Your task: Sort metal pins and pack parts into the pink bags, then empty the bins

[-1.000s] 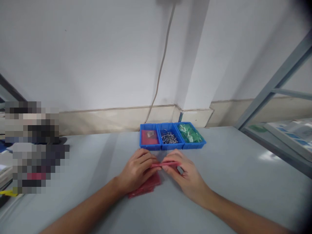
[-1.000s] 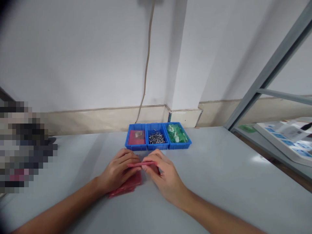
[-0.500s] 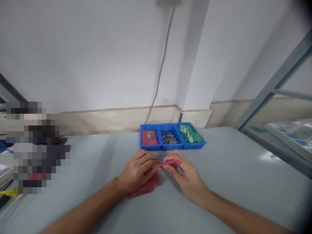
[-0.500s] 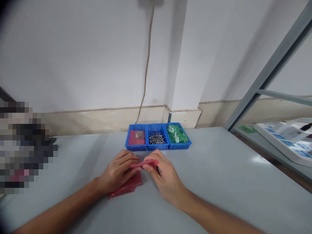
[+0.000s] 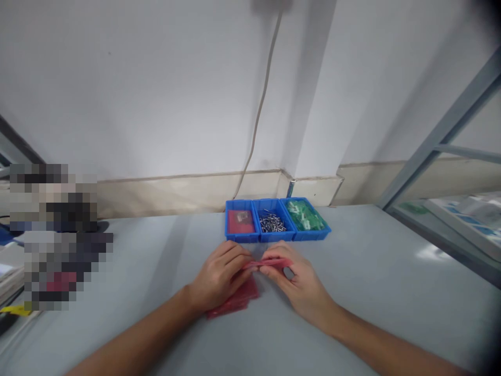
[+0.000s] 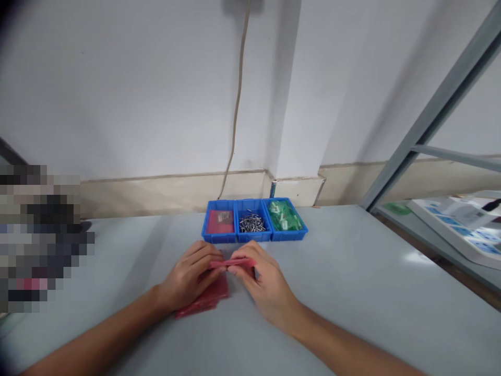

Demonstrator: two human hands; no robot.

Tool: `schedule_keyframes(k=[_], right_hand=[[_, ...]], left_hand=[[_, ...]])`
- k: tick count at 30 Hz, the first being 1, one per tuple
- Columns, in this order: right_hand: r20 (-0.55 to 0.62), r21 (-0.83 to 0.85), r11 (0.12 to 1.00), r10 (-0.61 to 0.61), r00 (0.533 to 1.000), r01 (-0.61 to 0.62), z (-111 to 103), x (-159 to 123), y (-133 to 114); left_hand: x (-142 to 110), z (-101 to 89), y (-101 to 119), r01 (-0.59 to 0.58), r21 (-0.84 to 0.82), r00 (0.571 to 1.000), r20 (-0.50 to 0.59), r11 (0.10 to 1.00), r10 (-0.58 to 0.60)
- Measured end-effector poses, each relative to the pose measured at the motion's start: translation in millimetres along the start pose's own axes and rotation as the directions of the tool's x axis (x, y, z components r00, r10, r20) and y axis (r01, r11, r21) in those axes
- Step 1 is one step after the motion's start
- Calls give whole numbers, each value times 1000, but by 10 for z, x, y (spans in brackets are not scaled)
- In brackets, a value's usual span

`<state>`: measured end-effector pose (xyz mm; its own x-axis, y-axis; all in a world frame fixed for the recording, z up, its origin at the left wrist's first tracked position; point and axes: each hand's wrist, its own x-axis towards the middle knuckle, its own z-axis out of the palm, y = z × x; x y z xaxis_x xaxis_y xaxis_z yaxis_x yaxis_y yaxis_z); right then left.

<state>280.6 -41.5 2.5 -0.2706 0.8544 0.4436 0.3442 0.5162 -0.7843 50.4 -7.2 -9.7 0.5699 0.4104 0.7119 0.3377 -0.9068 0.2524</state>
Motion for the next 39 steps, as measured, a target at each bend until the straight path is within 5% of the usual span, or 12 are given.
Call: schedule_keyframes(k=[39], right_hand=[[-41, -26, 999, -21, 999, 20, 27, -20, 39]], left_hand=[[-21, 17, -19, 26, -8, 1000, -2, 1000, -26]])
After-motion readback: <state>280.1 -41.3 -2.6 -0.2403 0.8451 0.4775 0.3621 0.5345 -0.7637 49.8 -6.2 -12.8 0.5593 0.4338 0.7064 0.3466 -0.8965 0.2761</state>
